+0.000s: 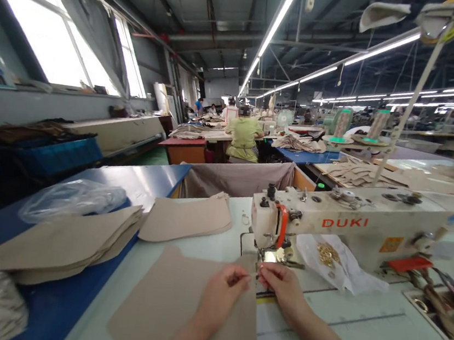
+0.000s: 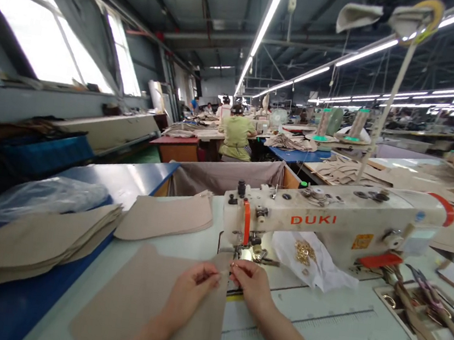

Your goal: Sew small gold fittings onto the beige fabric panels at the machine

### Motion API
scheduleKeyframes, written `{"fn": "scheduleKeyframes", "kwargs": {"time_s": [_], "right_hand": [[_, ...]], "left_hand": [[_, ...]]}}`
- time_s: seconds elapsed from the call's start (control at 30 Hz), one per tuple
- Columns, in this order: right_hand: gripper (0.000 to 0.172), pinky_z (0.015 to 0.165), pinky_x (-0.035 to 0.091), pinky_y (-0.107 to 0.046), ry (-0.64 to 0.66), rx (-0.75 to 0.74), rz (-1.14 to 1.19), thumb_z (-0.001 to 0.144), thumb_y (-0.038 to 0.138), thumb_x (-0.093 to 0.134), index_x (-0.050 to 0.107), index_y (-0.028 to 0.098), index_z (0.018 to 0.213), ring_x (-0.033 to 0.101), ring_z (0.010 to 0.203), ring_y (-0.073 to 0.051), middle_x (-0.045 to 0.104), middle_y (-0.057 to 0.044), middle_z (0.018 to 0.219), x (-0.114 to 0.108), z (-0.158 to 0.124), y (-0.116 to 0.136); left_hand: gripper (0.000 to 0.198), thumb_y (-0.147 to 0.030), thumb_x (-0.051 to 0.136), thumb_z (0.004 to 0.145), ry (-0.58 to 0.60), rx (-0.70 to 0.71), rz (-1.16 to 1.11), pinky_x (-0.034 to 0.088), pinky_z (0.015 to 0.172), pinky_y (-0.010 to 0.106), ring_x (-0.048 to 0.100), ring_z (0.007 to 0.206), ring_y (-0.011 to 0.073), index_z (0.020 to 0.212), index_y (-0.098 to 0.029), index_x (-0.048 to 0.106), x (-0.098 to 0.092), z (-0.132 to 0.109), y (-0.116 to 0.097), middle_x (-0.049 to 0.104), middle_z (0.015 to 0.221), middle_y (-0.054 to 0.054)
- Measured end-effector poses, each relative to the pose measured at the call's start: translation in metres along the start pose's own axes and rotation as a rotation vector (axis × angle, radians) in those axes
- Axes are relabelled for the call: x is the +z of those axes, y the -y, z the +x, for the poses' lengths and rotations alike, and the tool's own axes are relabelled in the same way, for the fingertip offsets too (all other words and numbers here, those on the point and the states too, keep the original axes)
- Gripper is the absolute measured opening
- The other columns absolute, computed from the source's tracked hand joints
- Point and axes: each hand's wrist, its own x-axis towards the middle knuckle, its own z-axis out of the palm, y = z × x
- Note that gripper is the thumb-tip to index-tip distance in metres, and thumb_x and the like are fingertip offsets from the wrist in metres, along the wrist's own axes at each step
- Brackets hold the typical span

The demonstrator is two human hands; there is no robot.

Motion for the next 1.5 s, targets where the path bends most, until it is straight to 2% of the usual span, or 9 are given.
{"fn": "scheduleKeyframes", "kwargs": {"time_s": [0.17, 0.43, 0.63, 0.87, 1.07, 1.2, 1.33, 1.4, 1.5], "right_hand": [[0.045, 0.070, 0.051, -0.036, 0.046, 0.032, -0.004, 0.057, 0.053, 0.075, 0.072, 0.017, 0.083, 0.064, 0.071, -0.021, 0.069, -0.005, 0.073, 0.013, 0.004, -0.006], [0.050, 0.074, 0.050, -0.036, 0.066, 0.031, 0.059, 0.059, 0.054, 0.075, 0.071, 0.015, 0.090, 0.065, 0.074, -0.021, 0.069, -0.007, 0.078, 0.014, 0.000, -0.008], [0.042, 0.068, 0.050, -0.034, 0.036, -0.106, -0.123, 0.068, 0.057, 0.066, 0.070, 0.019, 0.086, 0.063, 0.071, -0.021, 0.068, -0.005, 0.074, 0.017, -0.003, -0.005], [0.016, 0.061, 0.044, -0.025, 0.011, -0.310, -0.366, 0.083, 0.033, 0.050, 0.056, 0.020, 0.079, 0.058, 0.065, -0.016, 0.061, -0.001, 0.069, 0.021, -0.010, -0.007], [0.015, 0.061, 0.040, -0.023, 0.067, -0.399, -0.618, 0.086, 0.022, 0.042, 0.056, 0.019, 0.082, 0.054, 0.066, -0.014, 0.058, 0.000, 0.071, 0.023, -0.016, 0.000], [0.017, 0.064, 0.042, -0.023, 0.042, -0.383, -0.501, 0.086, 0.022, 0.044, 0.060, 0.019, 0.083, 0.058, 0.069, -0.014, 0.063, -0.001, 0.074, 0.024, -0.015, 0.005], [0.008, 0.059, 0.043, -0.022, -0.024, -0.295, -0.291, 0.074, 0.025, 0.060, 0.062, 0.019, 0.070, 0.059, 0.063, -0.014, 0.064, 0.000, 0.066, 0.023, -0.007, -0.002], [0.016, 0.056, 0.043, -0.022, 0.013, -0.210, -0.147, 0.069, 0.033, 0.067, 0.062, 0.018, 0.068, 0.059, 0.059, -0.014, 0.063, 0.001, 0.063, 0.022, -0.001, -0.008], [0.035, 0.058, 0.044, -0.024, 0.139, -0.101, 0.064, 0.060, 0.048, 0.074, 0.062, 0.017, 0.068, 0.060, 0.059, -0.014, 0.062, 0.001, 0.062, 0.021, 0.005, -0.016]], "left_hand": [[0.018, -0.036, 0.062, 0.072, 0.009, 0.015, -0.073, 0.046, 0.064, 0.027, 0.060, 0.065, 0.0169, 0.070, -0.018, 0.061, 0.000, 0.002, 0.002, 0.065, 0.065, 0.000], [0.019, -0.037, 0.060, 0.073, 0.004, -0.006, -0.049, 0.045, 0.060, 0.026, 0.058, 0.059, 0.0159, 0.067, -0.019, 0.059, 0.000, 0.004, 0.000, 0.063, 0.061, -0.001], [0.021, -0.040, 0.062, 0.069, 0.006, -0.072, -0.071, 0.043, 0.053, 0.024, 0.054, 0.049, 0.0130, 0.065, -0.020, 0.056, 0.000, 0.001, -0.011, 0.060, 0.057, -0.003], [0.032, -0.050, 0.063, 0.068, 0.062, -0.084, -0.135, 0.042, 0.050, 0.024, 0.051, 0.045, 0.0117, 0.064, -0.019, 0.054, 0.001, 0.001, -0.009, 0.056, 0.053, -0.004], [0.025, -0.044, 0.058, 0.075, 0.060, -0.026, -0.046, 0.042, 0.054, 0.025, 0.053, 0.051, 0.0135, 0.068, -0.020, 0.055, -0.002, 0.000, 0.002, 0.056, 0.055, -0.004], [0.025, -0.045, 0.055, 0.078, 0.091, 0.020, -0.020, 0.044, 0.060, 0.027, 0.056, 0.059, 0.0168, 0.073, -0.021, 0.059, -0.005, 0.002, 0.002, 0.060, 0.061, -0.002], [0.036, -0.055, 0.059, 0.073, 0.146, 0.007, -0.093, 0.046, 0.063, 0.029, 0.059, 0.063, 0.0196, 0.084, -0.021, 0.061, -0.008, 0.008, 0.006, 0.064, 0.065, 0.000], [0.043, -0.059, 0.063, 0.068, 0.168, -0.022, -0.138, 0.046, 0.061, 0.029, 0.058, 0.061, 0.0197, 0.086, -0.021, 0.059, -0.009, 0.012, 0.011, 0.064, 0.063, -0.001], [0.049, -0.061, 0.068, 0.062, 0.205, -0.086, -0.214, 0.045, 0.058, 0.028, 0.057, 0.056, 0.0182, 0.087, -0.021, 0.058, -0.012, 0.016, 0.017, 0.062, 0.058, -0.002]]}}
